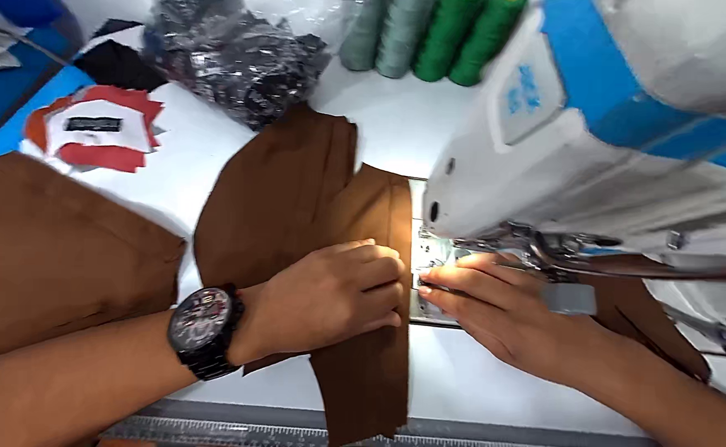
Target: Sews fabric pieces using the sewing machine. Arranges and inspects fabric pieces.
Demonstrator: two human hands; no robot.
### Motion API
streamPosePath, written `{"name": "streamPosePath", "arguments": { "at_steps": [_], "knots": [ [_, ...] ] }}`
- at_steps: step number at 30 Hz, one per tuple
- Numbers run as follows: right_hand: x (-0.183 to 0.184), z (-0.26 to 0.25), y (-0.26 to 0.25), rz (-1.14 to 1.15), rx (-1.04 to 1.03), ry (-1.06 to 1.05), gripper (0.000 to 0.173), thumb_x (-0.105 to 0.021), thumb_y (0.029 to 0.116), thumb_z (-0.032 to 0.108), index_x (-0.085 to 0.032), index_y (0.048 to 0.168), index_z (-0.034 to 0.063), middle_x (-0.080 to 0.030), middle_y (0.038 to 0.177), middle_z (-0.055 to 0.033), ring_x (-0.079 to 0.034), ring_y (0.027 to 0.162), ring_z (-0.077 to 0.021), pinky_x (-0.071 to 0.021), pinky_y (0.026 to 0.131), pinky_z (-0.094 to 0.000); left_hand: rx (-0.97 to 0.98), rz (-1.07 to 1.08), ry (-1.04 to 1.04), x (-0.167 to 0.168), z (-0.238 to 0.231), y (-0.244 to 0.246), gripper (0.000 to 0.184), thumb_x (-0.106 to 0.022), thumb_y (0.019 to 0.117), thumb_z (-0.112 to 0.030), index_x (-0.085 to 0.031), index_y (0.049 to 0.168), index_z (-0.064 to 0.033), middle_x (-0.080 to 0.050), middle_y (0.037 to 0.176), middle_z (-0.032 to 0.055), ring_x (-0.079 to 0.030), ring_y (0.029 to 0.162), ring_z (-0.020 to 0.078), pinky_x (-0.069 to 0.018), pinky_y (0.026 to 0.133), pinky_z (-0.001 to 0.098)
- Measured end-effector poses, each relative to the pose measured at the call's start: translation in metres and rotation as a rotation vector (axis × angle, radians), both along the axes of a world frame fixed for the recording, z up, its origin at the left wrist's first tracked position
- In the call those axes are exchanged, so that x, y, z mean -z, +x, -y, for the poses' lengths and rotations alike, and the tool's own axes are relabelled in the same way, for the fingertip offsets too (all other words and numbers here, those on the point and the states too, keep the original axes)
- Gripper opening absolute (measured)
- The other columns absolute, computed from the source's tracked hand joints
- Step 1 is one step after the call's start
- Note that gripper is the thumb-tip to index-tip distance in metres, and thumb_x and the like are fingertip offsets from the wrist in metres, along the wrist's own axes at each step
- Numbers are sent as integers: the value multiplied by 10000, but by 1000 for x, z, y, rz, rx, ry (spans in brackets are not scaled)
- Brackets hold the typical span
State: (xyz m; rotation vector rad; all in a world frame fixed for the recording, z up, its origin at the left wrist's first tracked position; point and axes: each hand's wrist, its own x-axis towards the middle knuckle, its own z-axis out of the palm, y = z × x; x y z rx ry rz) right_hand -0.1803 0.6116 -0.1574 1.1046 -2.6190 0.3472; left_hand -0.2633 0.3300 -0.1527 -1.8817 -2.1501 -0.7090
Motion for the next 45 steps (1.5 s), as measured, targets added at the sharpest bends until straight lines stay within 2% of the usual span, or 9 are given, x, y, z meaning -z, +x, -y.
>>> {"name": "streamPosePath", "arguments": {
  "at_steps": [2, 7, 12, 24, 38, 45],
  "knots": [
    [-1, 0, 0, 17, -1, 7, 286, -516, 1044, 211, -725, 1239, 216, -695, 1259, 16, -633, 1152, -180, -519, 926, -361, -3, -12, 2, 0, 0, 0, 277, -589, 1032, -299, -764, 994, -88, -731, 1125, 86, -659, 1201, 239, -519, 1069, 398],
    [-1, 0, -1, 27, -9, -13, 287, -510, 1052, 208, -712, 1256, 203, -694, 1277, 15, -635, 1175, -176, -520, 956, -353, -17, -55, 14, 1, 2, 1, 276, -595, 1032, -323, -781, 1010, -120, -738, 1148, 61, -670, 1180, 202, -520, 1061, 370],
    [1, 1, -2, 34, -5, -5, 302, -511, 1047, 199, -711, 1273, 207, -685, 1305, 28, -626, 1177, -177, -514, 949, -351, -17, -51, 9, 1, 1, 2, 289, -596, 1033, -315, -780, 1096, -102, -732, 1182, 62, -650, 1222, 211, -499, 1097, 379],
    [2, 5, -4, 7, -4, -17, 289, -528, 1046, 192, -713, 1267, 200, -691, 1285, 6, -640, 1157, -169, -521, 959, -347, -44, -71, -2, 2, 1, 2, 323, -580, 1038, -343, -780, 1126, -105, -735, 1170, 52, -648, 1227, 197, -489, 1112, 386],
    [-1, 3, -4, 11, -5, 16, 289, -516, 1053, 194, -707, 1270, 200, -690, 1290, 14, -638, 1156, -172, -521, 938, -343, -52, -72, 20, 4, 1, 2, 326, -594, 1031, -352, -782, 1090, -93, -735, 1131, 54, -662, 1196, 189, -504, 1098, 369],
    [-2, 2, -3, 18, 11, 19, 284, -516, 1051, 192, -715, 1252, 199, -696, 1271, 24, -642, 1159, -165, -535, 947, -349, -51, -71, 17, 3, 2, 2, 319, -591, 1035, -347, -776, 1085, -92, -729, 1152, 57, -647, 1227, 187, -493, 1112, 364]
  ]
}}
